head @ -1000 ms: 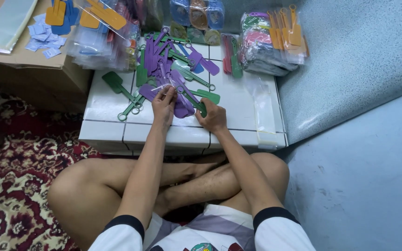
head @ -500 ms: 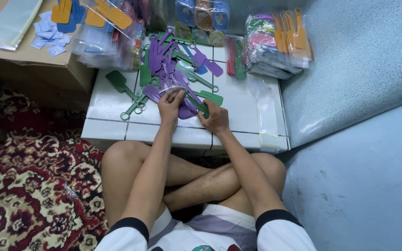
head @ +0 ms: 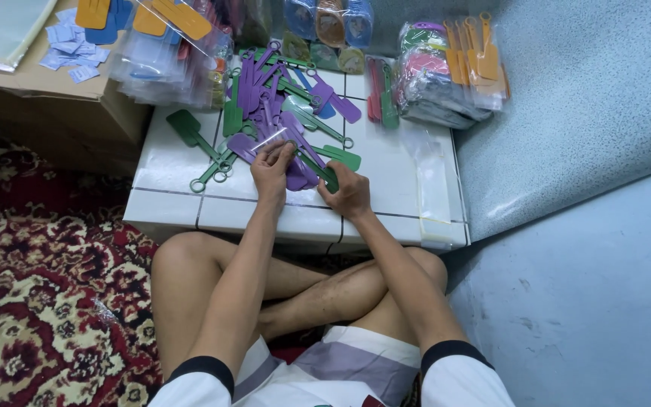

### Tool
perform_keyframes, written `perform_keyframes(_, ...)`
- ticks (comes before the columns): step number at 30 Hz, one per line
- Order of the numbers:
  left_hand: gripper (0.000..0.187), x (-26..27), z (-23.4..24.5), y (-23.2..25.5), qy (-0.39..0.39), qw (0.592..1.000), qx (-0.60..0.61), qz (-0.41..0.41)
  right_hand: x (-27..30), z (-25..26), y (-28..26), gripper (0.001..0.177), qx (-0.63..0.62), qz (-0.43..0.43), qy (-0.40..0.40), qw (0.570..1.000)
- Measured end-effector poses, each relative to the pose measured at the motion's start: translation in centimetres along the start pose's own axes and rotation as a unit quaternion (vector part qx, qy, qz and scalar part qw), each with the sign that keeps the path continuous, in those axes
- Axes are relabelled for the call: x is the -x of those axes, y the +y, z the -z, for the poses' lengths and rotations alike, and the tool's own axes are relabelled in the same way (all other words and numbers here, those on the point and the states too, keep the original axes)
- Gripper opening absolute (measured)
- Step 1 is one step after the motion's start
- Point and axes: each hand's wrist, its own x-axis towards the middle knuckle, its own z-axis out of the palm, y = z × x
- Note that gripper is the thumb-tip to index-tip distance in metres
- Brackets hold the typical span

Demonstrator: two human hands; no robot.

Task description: A person sits on the floor and uses a small tool to prepare or inspect plastic fan components before packaging them.

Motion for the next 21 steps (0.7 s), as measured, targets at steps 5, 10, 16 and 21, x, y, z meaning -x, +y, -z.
perform_keyframes(5, 0.034, 1.2, 0.2, 1.3, -0.041, 0.994, -0.101, 0.01, -0.1, 0.5, -0.4, 0.029, -0.026, 0.002, 0.011, 1.0)
perform_keyframes(10, 0.037, 1.5, 0.4, 1.1, -0.054, 0.984, -0.169, -0.003, 0.2, 1.6, -1.0, 0.03, -0.065, -0.011, 0.017, 0.998)
perform_keyframes(16, 0.035, 1.7, -0.2, 2.1, -0.104, 0.955, -0.278, -0.025, -0.2, 1.2, 0.0, 0.027, -0.123, -0.025, 0.022, 0.992)
perform_keyframes(21, 0.031, 1.8, 0.0, 1.6, -0.06, 0.967, -0.245, -0.037, 0.3, 0.8, 1.6, 0.031, -0.191, -0.105, 0.038, 0.975)
